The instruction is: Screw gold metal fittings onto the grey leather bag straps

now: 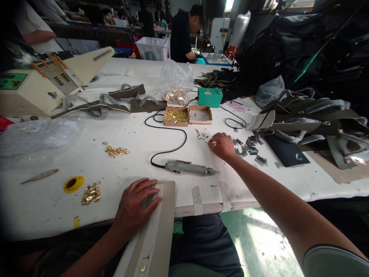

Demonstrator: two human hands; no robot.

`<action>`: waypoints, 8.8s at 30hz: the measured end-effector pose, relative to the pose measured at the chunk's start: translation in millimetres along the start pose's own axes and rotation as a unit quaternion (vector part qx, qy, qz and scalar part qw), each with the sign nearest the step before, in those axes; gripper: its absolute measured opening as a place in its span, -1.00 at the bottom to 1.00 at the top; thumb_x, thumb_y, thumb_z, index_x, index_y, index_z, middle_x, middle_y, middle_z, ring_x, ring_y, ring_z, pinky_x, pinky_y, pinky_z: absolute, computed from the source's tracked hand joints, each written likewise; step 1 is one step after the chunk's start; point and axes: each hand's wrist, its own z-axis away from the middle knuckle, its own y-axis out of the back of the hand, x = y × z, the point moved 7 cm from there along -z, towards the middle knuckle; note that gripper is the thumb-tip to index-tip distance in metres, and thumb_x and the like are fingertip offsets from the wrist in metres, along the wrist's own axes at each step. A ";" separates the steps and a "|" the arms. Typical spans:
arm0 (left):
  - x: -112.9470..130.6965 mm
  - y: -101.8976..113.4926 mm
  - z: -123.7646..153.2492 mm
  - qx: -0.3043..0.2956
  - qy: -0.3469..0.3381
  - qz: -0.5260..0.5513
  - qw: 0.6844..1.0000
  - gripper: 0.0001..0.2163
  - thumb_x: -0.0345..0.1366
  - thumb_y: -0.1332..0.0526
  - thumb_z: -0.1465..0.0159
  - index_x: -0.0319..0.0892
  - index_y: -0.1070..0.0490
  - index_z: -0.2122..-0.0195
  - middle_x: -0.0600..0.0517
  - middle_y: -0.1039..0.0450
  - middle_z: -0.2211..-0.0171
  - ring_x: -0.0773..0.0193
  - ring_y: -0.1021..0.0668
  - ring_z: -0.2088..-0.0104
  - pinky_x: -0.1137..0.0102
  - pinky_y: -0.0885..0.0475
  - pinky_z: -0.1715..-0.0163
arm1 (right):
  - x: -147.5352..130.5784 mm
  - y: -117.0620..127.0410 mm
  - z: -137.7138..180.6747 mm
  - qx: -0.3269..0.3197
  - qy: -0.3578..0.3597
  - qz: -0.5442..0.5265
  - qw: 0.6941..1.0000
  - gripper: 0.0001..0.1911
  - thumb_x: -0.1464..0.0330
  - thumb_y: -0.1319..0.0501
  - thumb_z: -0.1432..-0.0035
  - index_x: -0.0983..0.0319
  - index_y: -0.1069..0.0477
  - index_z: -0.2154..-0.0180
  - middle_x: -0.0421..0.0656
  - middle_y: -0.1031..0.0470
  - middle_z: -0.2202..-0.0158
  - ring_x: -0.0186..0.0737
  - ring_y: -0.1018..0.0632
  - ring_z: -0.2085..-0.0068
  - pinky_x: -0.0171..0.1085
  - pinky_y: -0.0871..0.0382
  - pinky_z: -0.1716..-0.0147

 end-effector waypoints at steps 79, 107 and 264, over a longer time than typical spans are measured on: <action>2.1 -1.3 -2.5 0.002 -0.004 0.002 1.000 -0.86 -0.18 -0.31 -0.31 0.01 -0.63 0.16 0.02 -0.64 -0.07 -0.05 -0.52 -0.18 0.03 -0.38 -0.19 | 70.7 44.0 122.4 -0.090 -0.118 -0.086 0.985 -0.81 0.18 -0.31 -0.18 0.08 -0.67 0.27 -0.19 -0.68 0.24 -0.13 -0.63 0.27 -0.21 -0.41 0.29; -2.0 -4.1 -0.8 -0.017 0.012 -0.006 1.000 -0.85 -0.18 -0.31 -0.32 0.02 -0.64 0.14 0.04 -0.61 -0.12 -0.07 -0.48 -0.23 -0.01 -0.36 -0.20 | 65.2 0.6 17.2 -0.104 -0.226 -0.172 0.953 -0.70 0.18 -0.20 -0.27 0.25 -0.60 0.22 -0.17 -0.56 0.47 -0.29 -0.47 0.48 -0.35 -0.25 0.49; 0.0 -1.3 -2.0 -0.018 0.024 0.001 1.000 -0.86 -0.19 -0.31 -0.30 0.02 -0.64 0.16 0.03 -0.62 -0.10 -0.08 -0.49 -0.21 -0.02 -0.37 -0.16 | 55.5 0.1 -6.1 -0.157 -0.178 -0.139 0.962 -0.73 0.24 -0.25 -0.24 0.26 -0.64 0.19 -0.16 -0.57 0.40 -0.29 -0.47 0.43 -0.33 -0.28 0.45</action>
